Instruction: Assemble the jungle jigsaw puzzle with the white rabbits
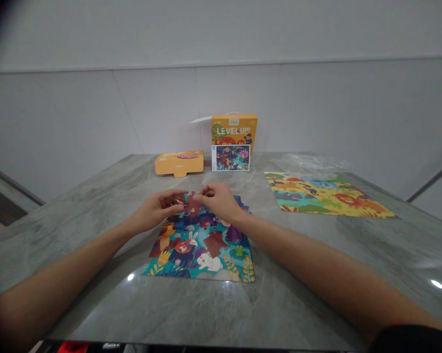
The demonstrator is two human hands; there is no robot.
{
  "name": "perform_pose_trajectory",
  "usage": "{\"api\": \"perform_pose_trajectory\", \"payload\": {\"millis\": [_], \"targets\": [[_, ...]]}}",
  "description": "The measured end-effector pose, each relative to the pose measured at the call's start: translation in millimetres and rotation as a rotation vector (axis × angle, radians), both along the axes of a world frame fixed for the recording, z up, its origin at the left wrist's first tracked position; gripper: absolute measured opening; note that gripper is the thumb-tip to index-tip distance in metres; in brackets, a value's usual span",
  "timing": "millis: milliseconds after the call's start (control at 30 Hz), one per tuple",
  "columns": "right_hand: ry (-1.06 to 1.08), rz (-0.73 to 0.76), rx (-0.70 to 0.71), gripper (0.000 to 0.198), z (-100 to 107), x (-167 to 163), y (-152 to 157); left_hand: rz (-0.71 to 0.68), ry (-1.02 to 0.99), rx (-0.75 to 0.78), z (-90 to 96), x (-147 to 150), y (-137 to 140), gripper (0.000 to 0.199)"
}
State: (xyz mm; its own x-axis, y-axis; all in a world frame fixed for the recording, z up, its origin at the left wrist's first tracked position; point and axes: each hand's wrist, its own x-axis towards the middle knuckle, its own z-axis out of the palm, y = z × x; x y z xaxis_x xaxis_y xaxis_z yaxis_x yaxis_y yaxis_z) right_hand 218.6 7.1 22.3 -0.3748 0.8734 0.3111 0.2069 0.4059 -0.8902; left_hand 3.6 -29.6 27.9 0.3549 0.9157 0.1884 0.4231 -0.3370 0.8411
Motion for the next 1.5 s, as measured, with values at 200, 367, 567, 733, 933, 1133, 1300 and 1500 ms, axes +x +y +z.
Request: {"api": "perform_pose_trajectory", "payload": {"millis": [200,367,567,733,933,1133,1300,1500], "targets": [[-0.305,-0.103,0.336,0.022,-7.8,-1.2,-12.7,-0.105,0.250,-0.365,17.0,-33.4,1.8,0.027],[-0.447,-0.240,0.396,0.019,-23.7,12.7,13.5,-0.036,0.491,-0.577,28.5,-73.1,2.0,0.029],[-0.483,-0.211,0.442,0.019,-26.9,11.2,12.9,0.065,0.535,-0.553,30.1,-72.1,-2.1,0.031],[-0.485,-0.215,0.434,0.019,-26.5,11.1,12.3,0.092,0.537,-0.551,29.4,-72.1,-1.8,0.035],[-0.500,-0.212,0.435,0.019,-27.5,11.4,13.5,0.111,0.482,-0.529,25.7,-72.7,1.3,0.036],[-0.522,-0.212,0.446,0.019,-27.5,10.7,13.0,0.093,0.437,-0.527,22.4,-72.3,2.1,0.036],[-0.542,-0.205,0.451,0.019,-26.9,10.9,12.9,0.079,0.468,-0.529,18.2,-68.8,3.5,0.036],[-0.549,-0.209,0.448,0.018,-27.1,10.8,13.0,0.061,0.558,-0.431,19.9,-63.0,3.2,0.033]]}}
